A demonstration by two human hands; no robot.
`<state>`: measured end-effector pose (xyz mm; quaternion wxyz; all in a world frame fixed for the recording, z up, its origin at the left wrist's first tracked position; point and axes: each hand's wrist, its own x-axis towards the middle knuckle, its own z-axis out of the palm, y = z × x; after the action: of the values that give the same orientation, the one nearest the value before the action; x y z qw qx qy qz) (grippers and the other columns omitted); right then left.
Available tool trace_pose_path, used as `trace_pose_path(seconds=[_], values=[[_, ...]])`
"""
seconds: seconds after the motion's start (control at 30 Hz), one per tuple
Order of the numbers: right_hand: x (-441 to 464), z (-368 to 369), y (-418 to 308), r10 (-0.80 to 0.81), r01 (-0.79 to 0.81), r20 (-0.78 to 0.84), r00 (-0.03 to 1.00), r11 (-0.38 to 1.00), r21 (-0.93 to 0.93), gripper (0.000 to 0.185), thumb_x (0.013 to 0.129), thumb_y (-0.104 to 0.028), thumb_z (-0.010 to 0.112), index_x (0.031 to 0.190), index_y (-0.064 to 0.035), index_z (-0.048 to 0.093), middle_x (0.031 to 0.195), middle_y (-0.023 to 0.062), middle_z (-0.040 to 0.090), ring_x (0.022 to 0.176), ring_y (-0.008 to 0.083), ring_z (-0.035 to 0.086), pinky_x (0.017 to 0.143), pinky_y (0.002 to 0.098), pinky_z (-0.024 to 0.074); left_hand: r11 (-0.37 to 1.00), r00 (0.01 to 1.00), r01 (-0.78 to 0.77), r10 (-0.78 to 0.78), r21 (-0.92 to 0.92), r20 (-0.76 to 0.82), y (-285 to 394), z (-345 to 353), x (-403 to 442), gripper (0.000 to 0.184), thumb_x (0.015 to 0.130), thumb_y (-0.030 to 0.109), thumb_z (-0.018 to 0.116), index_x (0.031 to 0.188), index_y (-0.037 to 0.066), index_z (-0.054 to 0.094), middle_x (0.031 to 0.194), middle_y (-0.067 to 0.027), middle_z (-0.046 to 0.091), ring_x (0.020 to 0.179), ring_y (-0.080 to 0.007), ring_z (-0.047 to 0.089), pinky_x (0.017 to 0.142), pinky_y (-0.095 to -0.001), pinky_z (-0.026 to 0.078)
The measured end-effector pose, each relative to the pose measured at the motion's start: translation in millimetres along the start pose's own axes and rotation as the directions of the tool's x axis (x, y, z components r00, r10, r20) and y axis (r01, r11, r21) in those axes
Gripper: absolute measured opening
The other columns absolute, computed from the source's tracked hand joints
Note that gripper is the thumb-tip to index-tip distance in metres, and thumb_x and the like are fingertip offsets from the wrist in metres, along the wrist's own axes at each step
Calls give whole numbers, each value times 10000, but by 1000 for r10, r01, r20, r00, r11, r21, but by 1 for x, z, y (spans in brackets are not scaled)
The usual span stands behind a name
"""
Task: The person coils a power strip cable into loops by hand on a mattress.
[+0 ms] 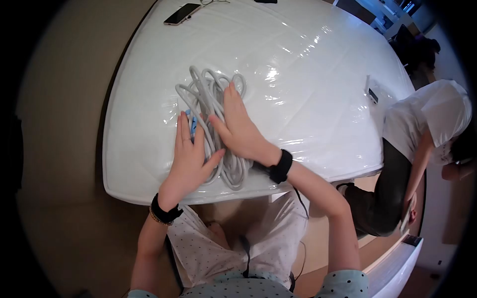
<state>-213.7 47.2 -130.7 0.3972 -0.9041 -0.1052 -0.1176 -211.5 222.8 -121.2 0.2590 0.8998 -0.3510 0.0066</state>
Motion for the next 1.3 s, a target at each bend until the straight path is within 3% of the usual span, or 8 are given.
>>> trace_pose_path(seconds=[0.3,0.4,0.6,0.7,0.9,1.13,1.27,1.3], values=[[8,-4,-30,169,-169,-23,985,957,-236,747,856,-277,543,1338,137,150,1417,336,90,1298,481,180,1056,426,244,992,994,69,-59,-101,91,2,-8,9,901,673,365,727,1342,-32,271,1399,-369,29,1311,-501,79,972,-586,245],[6,-12,-28,86,-86,-69,994,996,9,735,843,-238,569,1348,111,164,1413,313,133,1298,450,215,1050,432,254,986,987,116,-101,-121,123,7,-15,7,933,667,318,744,1365,-27,231,1412,-344,41,1316,-487,83,1024,-533,208],[-53,-43,-58,724,-702,125,678,588,403,596,801,-155,609,1298,12,325,1279,209,398,1190,313,428,915,384,424,911,958,273,-228,-308,176,4,-60,-35,836,734,200,685,1369,-57,204,1387,-290,240,1303,-418,225,1044,-439,267],[-77,-62,-68,734,-760,195,650,632,154,478,787,-132,597,1211,5,422,1180,170,493,1073,281,526,825,353,475,783,872,483,-391,-393,294,7,-89,-76,744,768,171,641,1346,-70,239,1341,-287,319,1250,-409,323,1033,-422,293],[-101,-70,-59,708,-716,107,698,690,103,360,755,-79,591,1091,22,507,1064,178,549,891,288,576,765,350,479,511,508,840,-620,-184,598,3,-119,-144,557,798,141,584,1286,-33,379,1294,-226,418,1196,-332,419,1003,-384,345],[-57,-51,-43,627,-608,-73,776,773,182,308,798,-59,557,1099,0,540,1008,142,583,852,275,582,752,351,476,519,579,813,-676,-262,457,11,-111,-144,235,826,115,573,1032,2,570,920,-137,636,885,-231,622,775,-317,481],[-52,-19,-20,829,-711,86,552,414,568,255,815,-108,581,1042,7,602,870,130,618,762,215,598,682,319,486,556,619,779,-614,-288,489,18,-108,-111,185,837,111,571,983,-1,583,868,-100,646,812,-179,625,733,-288,481],[-49,-19,-20,795,-708,54,604,504,495,251,807,-120,593,1023,7,606,858,134,619,759,217,600,676,317,484,558,639,766,-600,-320,481,22,-105,-97,183,835,111,575,982,2,583,866,-94,646,803,-168,623,727,-282,479]])
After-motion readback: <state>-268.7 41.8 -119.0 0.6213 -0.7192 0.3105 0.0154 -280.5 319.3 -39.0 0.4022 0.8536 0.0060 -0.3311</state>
